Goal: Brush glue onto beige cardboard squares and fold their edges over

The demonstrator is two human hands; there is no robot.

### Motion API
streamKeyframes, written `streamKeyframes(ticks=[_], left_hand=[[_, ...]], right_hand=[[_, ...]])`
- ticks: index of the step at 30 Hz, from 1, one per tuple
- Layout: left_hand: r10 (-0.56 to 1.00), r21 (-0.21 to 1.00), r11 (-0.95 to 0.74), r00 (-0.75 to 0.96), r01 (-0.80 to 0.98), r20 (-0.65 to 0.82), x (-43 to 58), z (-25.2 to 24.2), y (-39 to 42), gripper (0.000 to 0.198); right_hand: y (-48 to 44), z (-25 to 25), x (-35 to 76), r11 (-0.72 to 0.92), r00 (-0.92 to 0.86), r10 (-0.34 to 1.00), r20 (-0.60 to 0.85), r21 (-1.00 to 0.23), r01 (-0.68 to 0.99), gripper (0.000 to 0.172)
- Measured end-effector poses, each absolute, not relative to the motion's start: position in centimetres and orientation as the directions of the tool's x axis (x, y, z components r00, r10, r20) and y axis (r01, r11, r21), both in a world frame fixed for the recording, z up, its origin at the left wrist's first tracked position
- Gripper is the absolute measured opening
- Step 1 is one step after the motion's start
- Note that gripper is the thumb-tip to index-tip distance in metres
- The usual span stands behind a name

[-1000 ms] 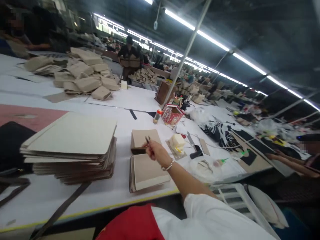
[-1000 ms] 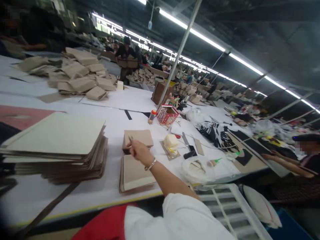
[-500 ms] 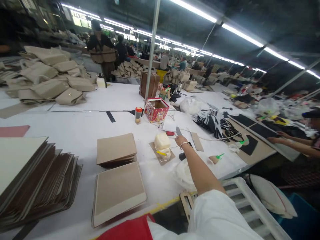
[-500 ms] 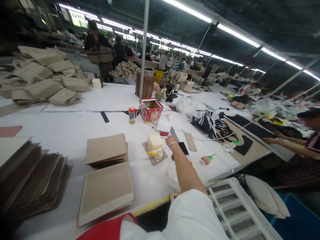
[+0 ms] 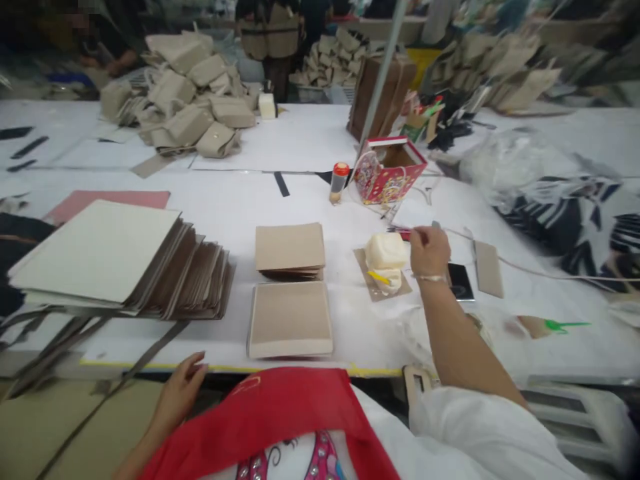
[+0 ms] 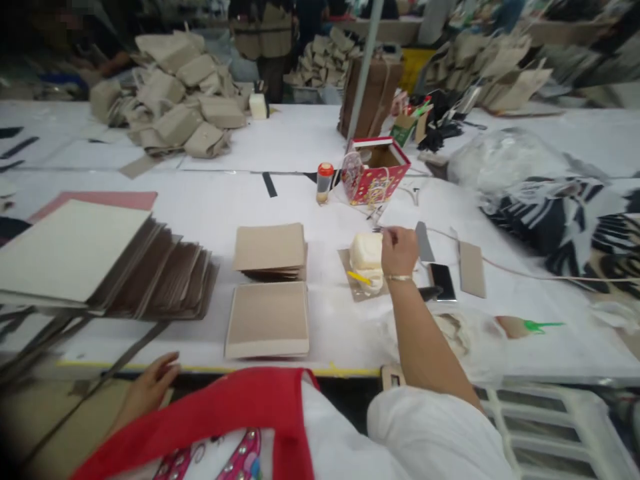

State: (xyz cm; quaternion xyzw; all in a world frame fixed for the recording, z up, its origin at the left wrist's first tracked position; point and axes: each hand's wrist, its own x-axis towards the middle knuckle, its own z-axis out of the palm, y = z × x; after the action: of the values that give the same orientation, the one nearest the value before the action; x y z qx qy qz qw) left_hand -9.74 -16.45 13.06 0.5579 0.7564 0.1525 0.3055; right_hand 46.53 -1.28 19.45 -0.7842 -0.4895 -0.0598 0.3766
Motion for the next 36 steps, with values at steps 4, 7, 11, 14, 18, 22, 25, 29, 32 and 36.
streamKeyframes(ticks=[4, 7, 11, 14, 18, 22, 25, 29, 32, 36], left_hand=[[0.94, 0.708, 0.333, -0.158, 0.623, -0.303, -9.3, 10.9, -14.2, 0.056], [0.962, 0.765, 0.229, -0.022, 0.602, -0.271, -6.8, 8.8, -11.0, 0.063], [0.937, 0.733, 0.188, 0.103, 0.653, -0.333, -3.8, 7.0, -7.6, 0.073], [0.87, 0.717, 0.317, 0.11, 0.621, -0.48, -2.5, 6.0, -5.9, 0.068], [0.835, 0.757, 0.407, 0.128, 0.511, -0.535, -2.0, 5.0, -4.9, 0.059], [0.842, 0.811, 0.412, 0.167, 0.414, -0.513, -2.4, 4.3, -4.7, 0.056], [0.812, 0.808, 0.474, 0.181, 0.35, -0.554, -3.1, 4.3, -5.0, 0.061], [0.856, 0.762, 0.424, 0.056, 0.49, -0.513, -4.0, 5.1, -5.7, 0.072], [0.945, 0.762, 0.18, 0.106, 0.622, -0.309, -4.1, 6.0, -6.3, 0.061], [0.952, 0.723, 0.098, 0.147, 0.684, -0.268, -3.5, 7.1, -7.0, 0.051]], right_hand=[[-7.9, 16.5, 38.4, -0.306, 0.519, 0.839, 0.166, -0.645, 0.701, 0.036], [-10.7, 13.1, 32.6, -0.461, 0.447, 0.874, -0.193, -0.621, 0.634, 0.045], [-11.8, 9.4, 27.6, -0.57, 0.392, 0.821, -0.414, -0.586, 0.576, 0.043], [-12.0, 8.1, 25.4, -0.655, 0.377, 0.754, -0.538, -0.58, 0.484, 0.051], [-12.3, 7.8, 23.0, -0.68, 0.351, 0.731, -0.585, -0.581, 0.448, 0.06], [-12.3, 8.1, 21.3, -0.694, 0.319, 0.72, -0.616, -0.648, 0.314, 0.061], [-11.9, 8.4, 20.9, -0.69, 0.298, 0.72, -0.627, -0.692, 0.212, 0.058], [-11.2, 8.9, 21.8, -0.643, 0.339, 0.766, -0.547, -0.662, 0.385, 0.047], [-10.9, 9.3, 22.8, -0.538, 0.304, 0.839, -0.451, -0.608, 0.584, 0.039], [-10.9, 9.9, 23.7, -0.476, 0.245, 0.868, -0.432, -0.586, 0.655, 0.033]])
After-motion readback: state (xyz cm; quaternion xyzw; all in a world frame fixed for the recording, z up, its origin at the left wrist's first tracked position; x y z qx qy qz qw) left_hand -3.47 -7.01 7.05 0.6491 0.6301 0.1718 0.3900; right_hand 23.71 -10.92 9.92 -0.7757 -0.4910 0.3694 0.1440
